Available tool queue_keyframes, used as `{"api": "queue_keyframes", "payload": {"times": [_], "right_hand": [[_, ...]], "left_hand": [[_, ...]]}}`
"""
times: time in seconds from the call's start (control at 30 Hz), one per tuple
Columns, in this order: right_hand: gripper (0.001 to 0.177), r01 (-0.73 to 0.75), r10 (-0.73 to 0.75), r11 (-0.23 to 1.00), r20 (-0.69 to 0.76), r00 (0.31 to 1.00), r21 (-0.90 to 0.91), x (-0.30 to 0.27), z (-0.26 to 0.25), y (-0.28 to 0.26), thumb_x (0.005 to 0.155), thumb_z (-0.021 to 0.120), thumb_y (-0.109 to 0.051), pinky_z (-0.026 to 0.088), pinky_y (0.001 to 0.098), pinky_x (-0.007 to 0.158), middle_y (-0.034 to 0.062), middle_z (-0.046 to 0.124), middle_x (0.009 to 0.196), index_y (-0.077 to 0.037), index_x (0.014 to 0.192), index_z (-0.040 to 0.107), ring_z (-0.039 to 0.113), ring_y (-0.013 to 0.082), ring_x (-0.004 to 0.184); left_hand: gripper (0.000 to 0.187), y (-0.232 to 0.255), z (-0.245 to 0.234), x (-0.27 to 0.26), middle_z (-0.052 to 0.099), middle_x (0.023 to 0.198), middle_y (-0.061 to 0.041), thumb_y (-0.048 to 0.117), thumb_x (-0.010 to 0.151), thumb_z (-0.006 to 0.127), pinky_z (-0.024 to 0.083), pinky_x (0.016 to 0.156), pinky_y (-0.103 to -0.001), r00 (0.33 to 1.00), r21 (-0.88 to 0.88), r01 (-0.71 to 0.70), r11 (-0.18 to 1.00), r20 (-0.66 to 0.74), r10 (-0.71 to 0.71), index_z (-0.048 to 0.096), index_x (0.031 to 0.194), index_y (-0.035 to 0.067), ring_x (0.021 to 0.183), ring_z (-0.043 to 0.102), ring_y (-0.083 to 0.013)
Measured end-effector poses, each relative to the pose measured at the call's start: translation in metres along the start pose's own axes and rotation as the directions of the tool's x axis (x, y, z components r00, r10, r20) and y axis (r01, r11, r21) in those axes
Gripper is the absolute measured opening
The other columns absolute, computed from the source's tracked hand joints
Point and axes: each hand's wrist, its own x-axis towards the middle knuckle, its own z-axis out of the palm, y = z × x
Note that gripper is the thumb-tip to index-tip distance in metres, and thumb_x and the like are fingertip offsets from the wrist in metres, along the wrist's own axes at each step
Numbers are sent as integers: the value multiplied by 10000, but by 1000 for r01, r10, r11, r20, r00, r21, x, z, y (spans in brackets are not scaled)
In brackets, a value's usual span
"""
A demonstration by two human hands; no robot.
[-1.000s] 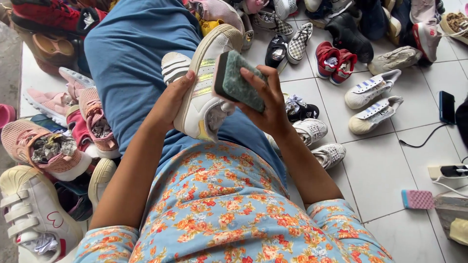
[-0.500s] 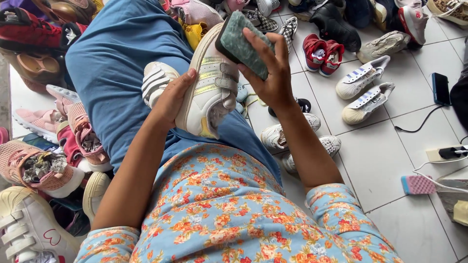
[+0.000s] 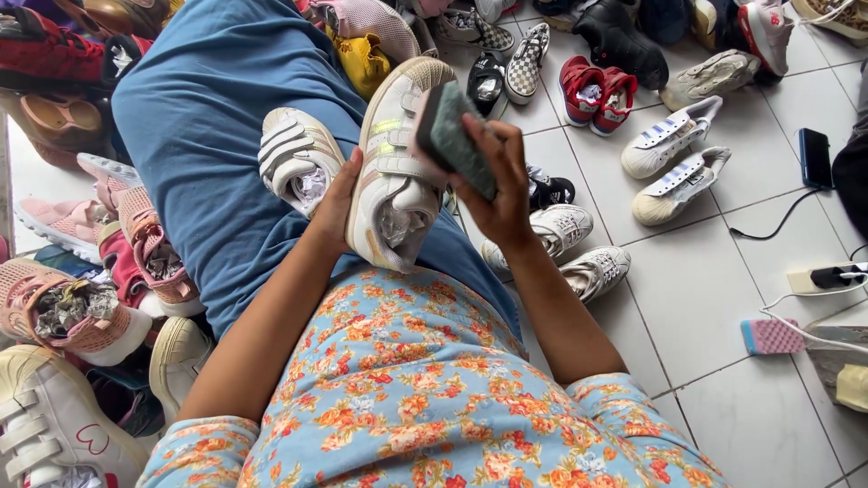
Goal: The person sits on the floor and scrubs two white sneakers with red accents using a green scrubbing pad. They hold the shoes on their lap, scrub the uppers and sides, then set the shoes down and pick up another pair of white sneakers to continue scrubbing.
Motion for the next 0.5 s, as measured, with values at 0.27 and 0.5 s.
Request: {"api": "queue_keyframes", "payload": {"times": [0.27,0.5], "right_hand": [[604,-19,17,998,-28,999,-60,-17,-3,-11,959,734,-320,388,438,1050,150,483,1269,-84,1482,545,534,309,1179],[571,-20,20,994,2,1000,-107,11,-18,7,968,761,-266,402,451,1054,140,499,1240,-133,1484,556,556,308,1163]], "left_hand": [[804,-10,-13,0,699,1251,-237,661,914,545,508,1063,-526,997,-21,69,997,-23,-69,628,1340,-15,1148,691,-339],[814,-22,-50,14,719,1202,-226,667,898,576,534,1030,-508,996,47,71,996,-59,-68,628,1337,-16,1050,726,-318]]}}
